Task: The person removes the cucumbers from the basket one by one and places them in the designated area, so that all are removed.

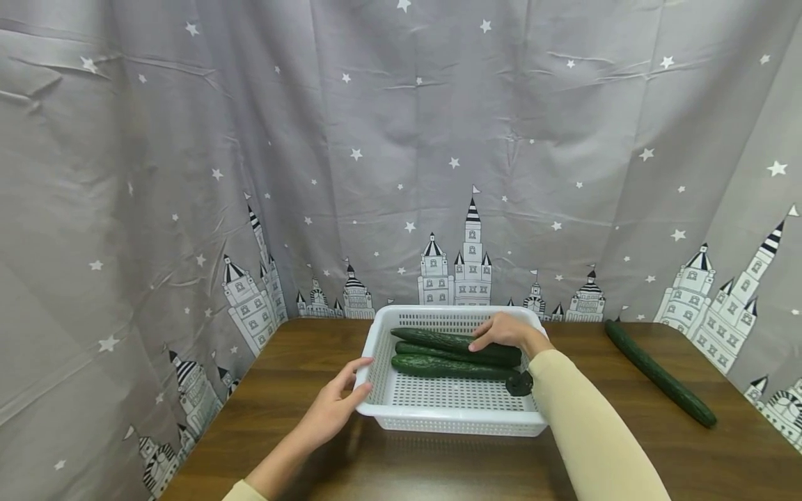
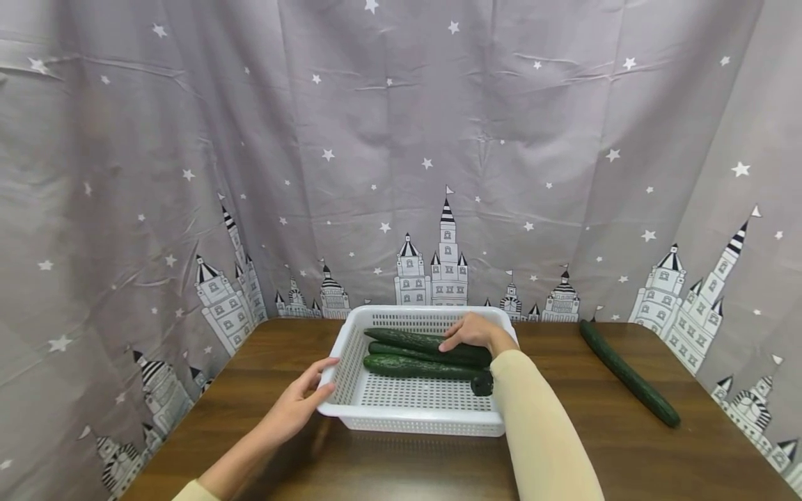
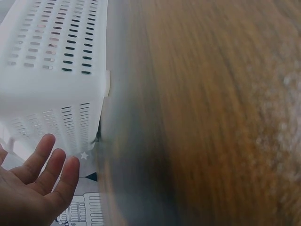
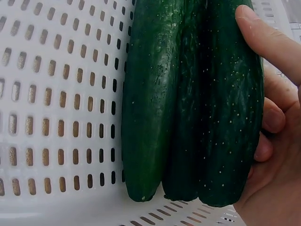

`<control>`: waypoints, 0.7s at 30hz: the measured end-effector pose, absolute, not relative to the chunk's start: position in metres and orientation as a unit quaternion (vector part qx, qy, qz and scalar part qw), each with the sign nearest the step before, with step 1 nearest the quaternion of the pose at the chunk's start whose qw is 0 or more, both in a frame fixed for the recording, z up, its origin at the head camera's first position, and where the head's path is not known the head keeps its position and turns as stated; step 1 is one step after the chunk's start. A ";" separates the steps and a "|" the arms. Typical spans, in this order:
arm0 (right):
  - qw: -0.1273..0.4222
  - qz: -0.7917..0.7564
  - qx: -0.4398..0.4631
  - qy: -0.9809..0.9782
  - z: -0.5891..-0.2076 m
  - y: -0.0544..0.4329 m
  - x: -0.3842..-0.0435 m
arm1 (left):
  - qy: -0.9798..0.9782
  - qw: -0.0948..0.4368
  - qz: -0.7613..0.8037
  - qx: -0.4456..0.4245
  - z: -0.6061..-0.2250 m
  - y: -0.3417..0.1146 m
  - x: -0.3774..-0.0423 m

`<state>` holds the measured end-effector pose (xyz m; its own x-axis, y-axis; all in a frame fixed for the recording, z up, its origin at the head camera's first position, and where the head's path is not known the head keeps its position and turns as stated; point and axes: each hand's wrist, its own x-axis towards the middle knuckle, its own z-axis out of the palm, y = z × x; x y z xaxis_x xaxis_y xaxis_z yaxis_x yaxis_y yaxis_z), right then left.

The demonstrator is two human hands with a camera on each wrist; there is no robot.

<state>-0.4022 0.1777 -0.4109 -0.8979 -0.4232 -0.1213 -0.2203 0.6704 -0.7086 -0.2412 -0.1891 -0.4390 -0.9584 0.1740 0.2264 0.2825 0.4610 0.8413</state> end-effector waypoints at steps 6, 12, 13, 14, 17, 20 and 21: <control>0.137 -0.356 -0.182 0.906 -0.412 0.177 -0.402 | -0.851 0.051 -0.504 -0.137 -0.439 -0.189 -0.241; 0.135 -0.362 -0.185 0.904 -0.414 0.175 -0.404 | -0.852 0.055 -0.504 -0.132 -0.439 -0.189 -0.241; 0.136 -0.364 -0.184 0.903 -0.414 0.175 -0.403 | -0.852 0.055 -0.504 -0.132 -0.438 -0.189 -0.241; 0.137 -0.365 -0.182 0.902 -0.414 0.175 -0.403 | -0.852 0.055 -0.504 -0.132 -0.438 -0.189 -0.241; 0.139 -0.368 -0.176 0.903 -0.414 0.174 -0.402 | -0.852 0.056 -0.504 -0.132 -0.438 -0.189 -0.241; 0.142 -0.377 -0.164 0.900 -0.412 0.174 -0.399 | -0.853 0.057 -0.503 -0.131 -0.438 -0.189 -0.241; 0.144 -0.380 -0.160 0.900 -0.412 0.173 -0.398 | -0.853 0.058 -0.502 -0.131 -0.438 -0.189 -0.241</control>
<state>-0.3981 0.1734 -0.4120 -0.9075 -0.3971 -0.1373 -0.1782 0.6597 -0.7301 -0.2413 -0.1887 -0.4381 -0.9591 0.1656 0.2296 0.2811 0.4626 0.8408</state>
